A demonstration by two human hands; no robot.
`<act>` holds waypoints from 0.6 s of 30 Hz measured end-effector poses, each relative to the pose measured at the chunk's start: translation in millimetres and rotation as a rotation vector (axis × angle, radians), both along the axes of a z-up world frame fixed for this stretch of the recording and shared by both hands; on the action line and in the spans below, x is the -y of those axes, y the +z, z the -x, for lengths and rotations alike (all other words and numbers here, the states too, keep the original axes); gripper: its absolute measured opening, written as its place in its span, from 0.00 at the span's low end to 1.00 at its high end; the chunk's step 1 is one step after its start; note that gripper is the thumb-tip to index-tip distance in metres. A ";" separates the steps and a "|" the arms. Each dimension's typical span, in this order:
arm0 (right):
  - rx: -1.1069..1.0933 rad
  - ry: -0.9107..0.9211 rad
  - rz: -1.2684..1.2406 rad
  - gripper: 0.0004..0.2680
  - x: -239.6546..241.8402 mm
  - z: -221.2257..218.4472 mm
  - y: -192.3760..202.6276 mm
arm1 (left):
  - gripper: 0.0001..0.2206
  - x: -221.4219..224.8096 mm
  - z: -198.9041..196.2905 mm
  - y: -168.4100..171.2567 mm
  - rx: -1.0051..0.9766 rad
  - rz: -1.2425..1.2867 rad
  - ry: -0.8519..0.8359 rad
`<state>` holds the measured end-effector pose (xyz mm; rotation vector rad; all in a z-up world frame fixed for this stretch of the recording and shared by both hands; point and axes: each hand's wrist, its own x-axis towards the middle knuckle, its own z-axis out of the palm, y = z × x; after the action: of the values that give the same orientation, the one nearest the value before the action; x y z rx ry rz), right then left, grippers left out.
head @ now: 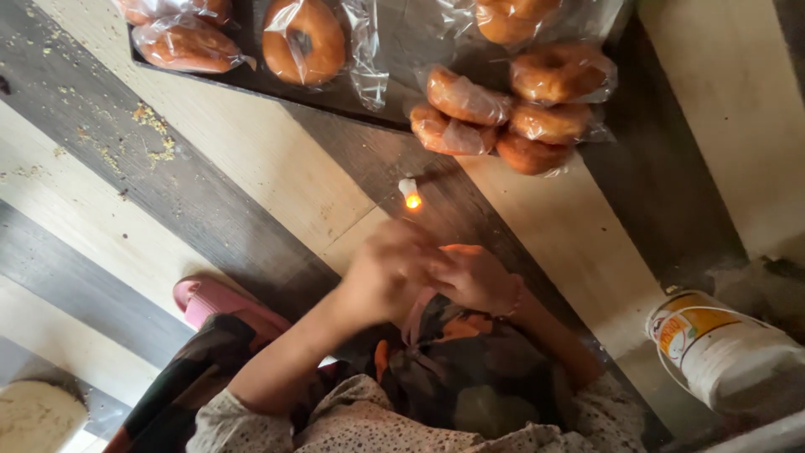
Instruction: The person places individual donuts into plastic sleeves and uses a small flame to heat-seal the edges, then organizes the sealed packages on a large tray.
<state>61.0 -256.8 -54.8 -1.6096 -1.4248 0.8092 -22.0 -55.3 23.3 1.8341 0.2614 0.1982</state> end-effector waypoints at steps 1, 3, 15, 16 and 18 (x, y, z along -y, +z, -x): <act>-0.019 -0.006 -0.008 0.10 -2.1 0.4 4.4 | 0.11 -4.3 -23.6 37.3 0.253 0.001 -0.194; -0.042 0.002 -0.008 0.10 -5.2 -1.0 14.1 | 0.08 2.1 -52.4 85.7 0.499 0.009 -0.378; -0.083 0.044 -0.009 0.10 -4.7 -14.3 21.7 | 0.08 -4.3 -45.6 112.4 0.719 0.426 -0.738; -0.136 0.065 -0.004 0.10 -4.9 -15.6 24.0 | 0.11 0.3 -46.0 111.5 0.712 0.417 -0.730; -0.220 0.138 -0.029 0.10 -9.8 -14.5 22.3 | 0.14 14.7 -49.0 110.9 0.670 0.370 -0.678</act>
<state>75.5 -247.0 -32.5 -1.3654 -1.3927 1.0079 26.9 -70.1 134.2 1.3075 -0.7379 0.2516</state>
